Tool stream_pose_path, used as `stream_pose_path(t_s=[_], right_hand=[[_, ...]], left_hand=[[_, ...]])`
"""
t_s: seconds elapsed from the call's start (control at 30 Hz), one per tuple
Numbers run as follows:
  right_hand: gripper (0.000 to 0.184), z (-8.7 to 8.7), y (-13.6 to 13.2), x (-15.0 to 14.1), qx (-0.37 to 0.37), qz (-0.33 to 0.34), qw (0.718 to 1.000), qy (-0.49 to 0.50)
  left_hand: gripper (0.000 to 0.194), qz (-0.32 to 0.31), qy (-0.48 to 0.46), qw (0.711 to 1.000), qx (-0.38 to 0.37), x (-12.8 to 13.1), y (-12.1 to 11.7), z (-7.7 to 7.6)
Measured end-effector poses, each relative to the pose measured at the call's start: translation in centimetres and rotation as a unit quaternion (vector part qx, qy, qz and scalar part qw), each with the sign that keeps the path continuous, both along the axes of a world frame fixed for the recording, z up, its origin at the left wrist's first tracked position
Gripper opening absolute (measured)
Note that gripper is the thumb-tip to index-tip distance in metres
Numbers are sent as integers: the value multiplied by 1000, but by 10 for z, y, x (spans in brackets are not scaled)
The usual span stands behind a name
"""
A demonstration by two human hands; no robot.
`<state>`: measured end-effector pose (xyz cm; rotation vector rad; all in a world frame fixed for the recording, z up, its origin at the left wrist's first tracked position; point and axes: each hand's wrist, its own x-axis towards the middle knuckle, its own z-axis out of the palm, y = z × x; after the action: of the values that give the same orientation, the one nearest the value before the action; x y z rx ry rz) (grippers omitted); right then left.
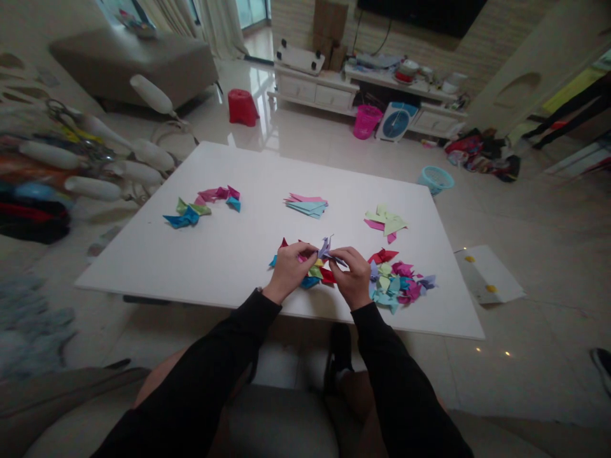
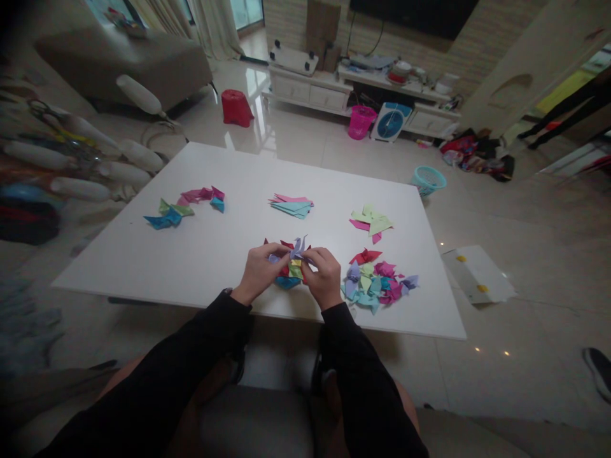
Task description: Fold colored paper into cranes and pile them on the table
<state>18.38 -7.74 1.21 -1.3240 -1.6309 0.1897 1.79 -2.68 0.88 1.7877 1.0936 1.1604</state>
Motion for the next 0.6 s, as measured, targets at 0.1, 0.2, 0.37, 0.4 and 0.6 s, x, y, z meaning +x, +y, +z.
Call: stream_pose_path(t_s=[0.1, 0.2, 0.37, 0.4, 0.6], right_hand=[[19, 0, -1, -1, 7, -7, 1000, -10], [18, 0, -2, -2, 25, -25, 999, -11], [20, 1, -3, 0, 36, -19, 999, -4], [20, 1, -3, 0, 30, -16, 999, -2], [20, 0, -2, -1, 19, 11, 1000, -13]], left_hand=[[9, 19, -32, 999, -39, 1, 1, -2], [11, 14, -64, 995, -72, 3, 2, -2], [11, -35, -70, 993, -88, 5, 0, -1], [11, -37, -68, 993, -88, 5, -1, -1], [18, -30, -111, 986, -123, 6, 2, -6]])
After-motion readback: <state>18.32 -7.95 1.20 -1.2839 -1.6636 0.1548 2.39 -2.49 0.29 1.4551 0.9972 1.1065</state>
